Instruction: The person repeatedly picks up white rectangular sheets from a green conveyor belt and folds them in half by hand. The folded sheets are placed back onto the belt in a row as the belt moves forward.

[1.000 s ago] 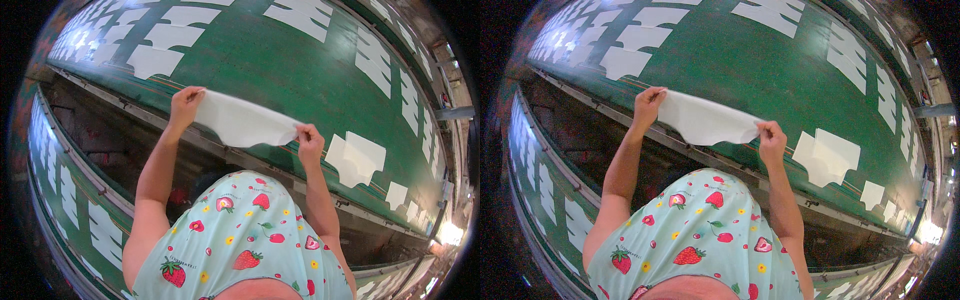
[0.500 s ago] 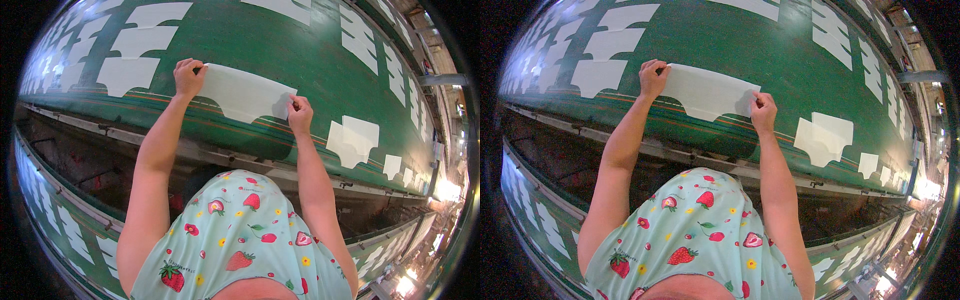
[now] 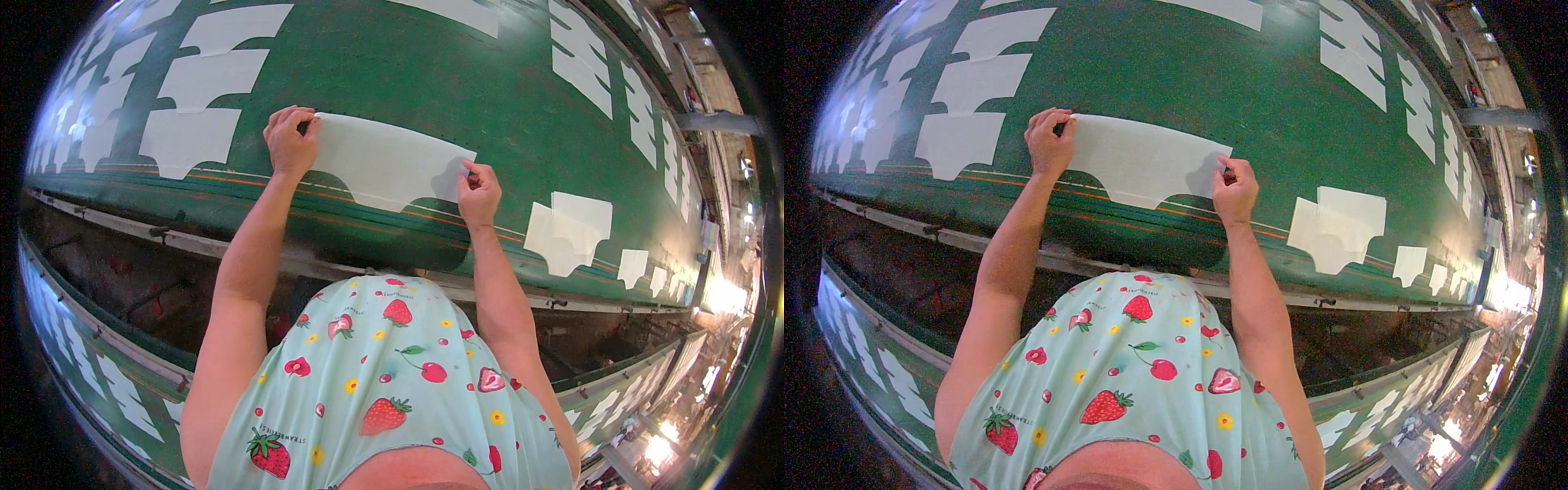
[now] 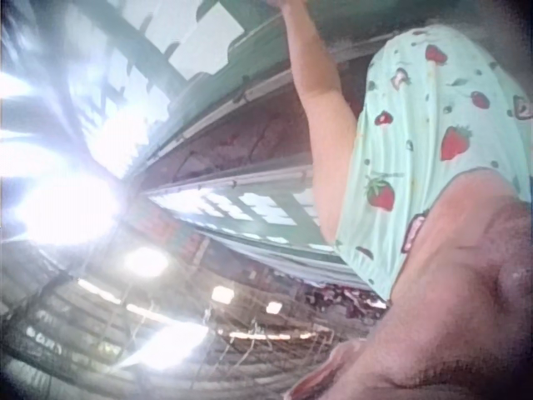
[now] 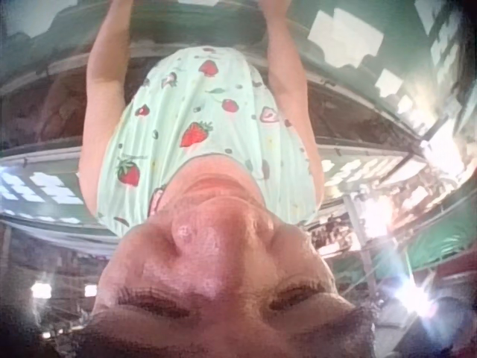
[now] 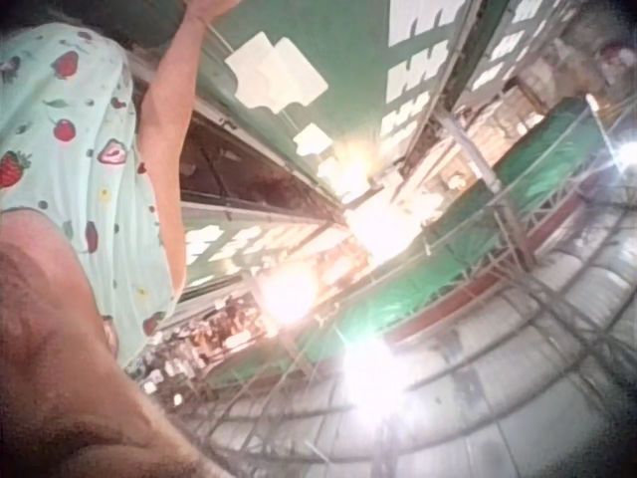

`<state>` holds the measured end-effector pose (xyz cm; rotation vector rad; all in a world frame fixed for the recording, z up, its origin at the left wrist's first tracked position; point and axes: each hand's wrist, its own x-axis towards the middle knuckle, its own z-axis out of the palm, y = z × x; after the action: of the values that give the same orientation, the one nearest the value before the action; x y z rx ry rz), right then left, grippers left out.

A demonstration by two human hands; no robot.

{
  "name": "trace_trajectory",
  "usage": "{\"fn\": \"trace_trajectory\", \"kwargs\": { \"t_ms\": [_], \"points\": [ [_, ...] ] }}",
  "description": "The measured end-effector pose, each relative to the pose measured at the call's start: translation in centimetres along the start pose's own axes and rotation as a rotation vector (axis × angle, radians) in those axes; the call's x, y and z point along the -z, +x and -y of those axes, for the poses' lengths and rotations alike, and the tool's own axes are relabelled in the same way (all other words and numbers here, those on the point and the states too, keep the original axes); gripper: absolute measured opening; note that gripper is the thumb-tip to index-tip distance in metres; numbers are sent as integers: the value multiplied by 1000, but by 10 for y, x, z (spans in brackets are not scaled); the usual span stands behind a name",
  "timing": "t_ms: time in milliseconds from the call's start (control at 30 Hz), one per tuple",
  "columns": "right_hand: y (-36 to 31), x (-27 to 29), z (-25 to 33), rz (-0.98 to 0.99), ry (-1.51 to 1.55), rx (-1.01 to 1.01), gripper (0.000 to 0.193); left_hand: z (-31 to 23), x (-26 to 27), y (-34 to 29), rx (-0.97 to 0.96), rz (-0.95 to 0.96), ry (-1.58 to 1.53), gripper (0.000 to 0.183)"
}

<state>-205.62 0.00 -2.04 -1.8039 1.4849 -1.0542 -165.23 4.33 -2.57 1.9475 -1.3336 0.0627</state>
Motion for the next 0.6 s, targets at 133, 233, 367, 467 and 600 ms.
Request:
{"fn": "trace_trajectory", "kwargs": {
  "t_ms": [133, 233, 367, 467, 600],
  "points": [
    [-2, -1, -5, -39, 46, -49, 24, 0, -1, 0, -6, 10, 22, 12],
    [-2, -1, -5, -63, 10, -10, 22, -4, 2, 1, 11, 26, 3, 10],
    [-2, -2, -4, -62, 43, -80, 19, -8, 4, 2, 41, 36, 1, 8],
    [-2, -2, -9, -46, 23, -21, 19, -4, 3, 0, 11, 14, -12, 8],
    [2, -2, -18, 30, 6, 27, 21, 6, 4, 0, -31, 47, -27, 11]
  ]
}}
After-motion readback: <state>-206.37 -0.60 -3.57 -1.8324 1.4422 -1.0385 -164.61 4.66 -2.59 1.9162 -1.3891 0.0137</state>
